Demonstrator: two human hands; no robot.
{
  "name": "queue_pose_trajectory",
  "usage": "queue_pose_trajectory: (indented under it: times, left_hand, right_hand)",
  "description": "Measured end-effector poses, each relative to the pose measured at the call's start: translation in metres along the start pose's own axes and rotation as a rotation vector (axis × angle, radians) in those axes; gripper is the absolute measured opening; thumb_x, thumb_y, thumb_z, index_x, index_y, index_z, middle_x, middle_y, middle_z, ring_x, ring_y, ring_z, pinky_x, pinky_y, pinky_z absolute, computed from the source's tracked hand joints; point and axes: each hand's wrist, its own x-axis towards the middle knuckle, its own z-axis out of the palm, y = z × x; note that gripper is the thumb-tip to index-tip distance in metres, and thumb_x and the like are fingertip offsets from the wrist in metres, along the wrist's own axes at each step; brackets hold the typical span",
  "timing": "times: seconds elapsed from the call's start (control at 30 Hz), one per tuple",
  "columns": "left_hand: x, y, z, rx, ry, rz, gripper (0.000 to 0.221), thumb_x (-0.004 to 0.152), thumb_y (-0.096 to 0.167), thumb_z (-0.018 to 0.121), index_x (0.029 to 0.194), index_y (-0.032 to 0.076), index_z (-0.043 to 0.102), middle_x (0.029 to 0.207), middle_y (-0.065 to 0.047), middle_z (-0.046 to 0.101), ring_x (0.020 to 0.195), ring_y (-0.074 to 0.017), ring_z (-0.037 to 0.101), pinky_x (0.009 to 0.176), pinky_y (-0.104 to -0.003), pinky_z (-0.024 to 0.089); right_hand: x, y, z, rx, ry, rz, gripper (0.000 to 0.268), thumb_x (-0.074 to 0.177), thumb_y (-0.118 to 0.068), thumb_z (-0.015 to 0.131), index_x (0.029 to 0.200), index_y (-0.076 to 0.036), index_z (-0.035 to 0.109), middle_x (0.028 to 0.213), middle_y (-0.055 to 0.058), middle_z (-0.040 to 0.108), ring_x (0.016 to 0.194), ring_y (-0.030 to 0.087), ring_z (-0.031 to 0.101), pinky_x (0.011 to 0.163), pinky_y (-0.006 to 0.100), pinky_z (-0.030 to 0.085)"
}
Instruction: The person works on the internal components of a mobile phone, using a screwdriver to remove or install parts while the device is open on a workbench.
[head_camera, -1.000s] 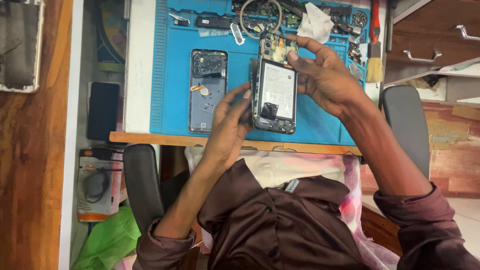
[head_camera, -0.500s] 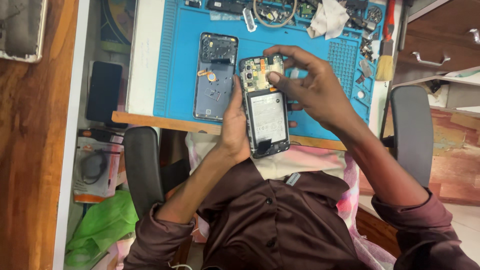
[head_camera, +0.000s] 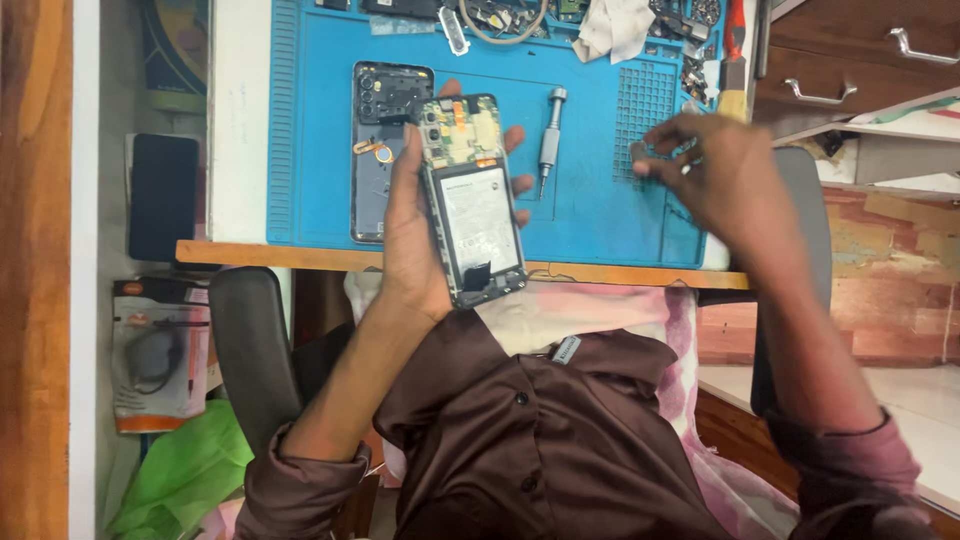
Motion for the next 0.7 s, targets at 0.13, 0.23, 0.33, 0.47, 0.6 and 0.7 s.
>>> queue_pose_trajectory:
  times: [0.13,0.23,0.33,0.47,0.6,0.7]
  left_hand:
    - [0.001,-0.002,-0.003,0.073,0.008,0.050,0.065,0.111,0.058,0.041,0.168,0.029,0.030,0.150,-0.023,0.054,0.106,-0.0301,0.069,0.085,-0.043,0.062]
    - [0.000,-0.001,-0.002,0.053,0.001,0.054,0.064,0.111,0.058,0.038,0.167,0.029,0.030,0.152,-0.025,0.053,0.106,-0.0328,0.069,0.087,-0.045,0.062]
    - [0.000,0.002,-0.001,-0.034,-0.017,0.039,0.061,0.107,0.051,0.033,0.164,0.027,0.032,0.153,-0.024,0.051,0.110,-0.0341,0.068,0.091,-0.048,0.061]
    - [0.006,0.007,-0.004,-0.086,0.040,0.013,0.070,0.111,0.054,0.032,0.163,0.007,0.040,0.157,-0.029,0.050,0.116,-0.0350,0.065,0.101,-0.048,0.058]
    - [0.014,0.011,-0.001,-0.141,0.002,-0.058,0.080,0.110,0.065,0.031,0.153,-0.002,0.044,0.152,-0.031,0.052,0.114,-0.0371,0.065,0.102,-0.046,0.057]
    - [0.022,0.014,0.009,-0.124,-0.016,-0.080,0.082,0.103,0.068,0.032,0.147,0.000,0.043,0.144,-0.026,0.054,0.112,-0.0358,0.067,0.098,-0.047,0.058]
  right_hand:
    - [-0.016,0.010,0.033,0.042,0.209,-0.028,0.031,0.087,-0.014,0.089,0.104,0.003,0.068,0.100,0.017,0.070,0.083,0.030,0.069,0.074,0.041,0.056]
    - [-0.018,0.017,0.045,0.047,0.228,0.019,0.031,0.088,-0.011,0.087,0.105,0.004,0.067,0.103,0.019,0.067,0.084,0.031,0.069,0.075,0.042,0.055]
    - [-0.015,0.025,0.049,0.019,0.186,-0.006,0.025,0.089,-0.006,0.085,0.103,0.004,0.067,0.100,0.019,0.068,0.089,0.032,0.068,0.078,0.043,0.054]
    - [-0.011,0.027,0.049,0.064,0.176,0.038,0.025,0.083,-0.004,0.085,0.098,0.003,0.067,0.097,0.018,0.067,0.086,0.032,0.068,0.075,0.043,0.055]
    - [-0.006,0.029,0.050,0.052,0.191,-0.001,0.024,0.082,0.002,0.080,0.100,0.002,0.064,0.096,0.018,0.067,0.086,0.032,0.067,0.077,0.043,0.055]
    - [-0.001,0.026,0.047,0.003,0.163,-0.038,0.022,0.083,0.003,0.080,0.099,0.001,0.066,0.094,0.018,0.067,0.087,0.034,0.067,0.074,0.045,0.053]
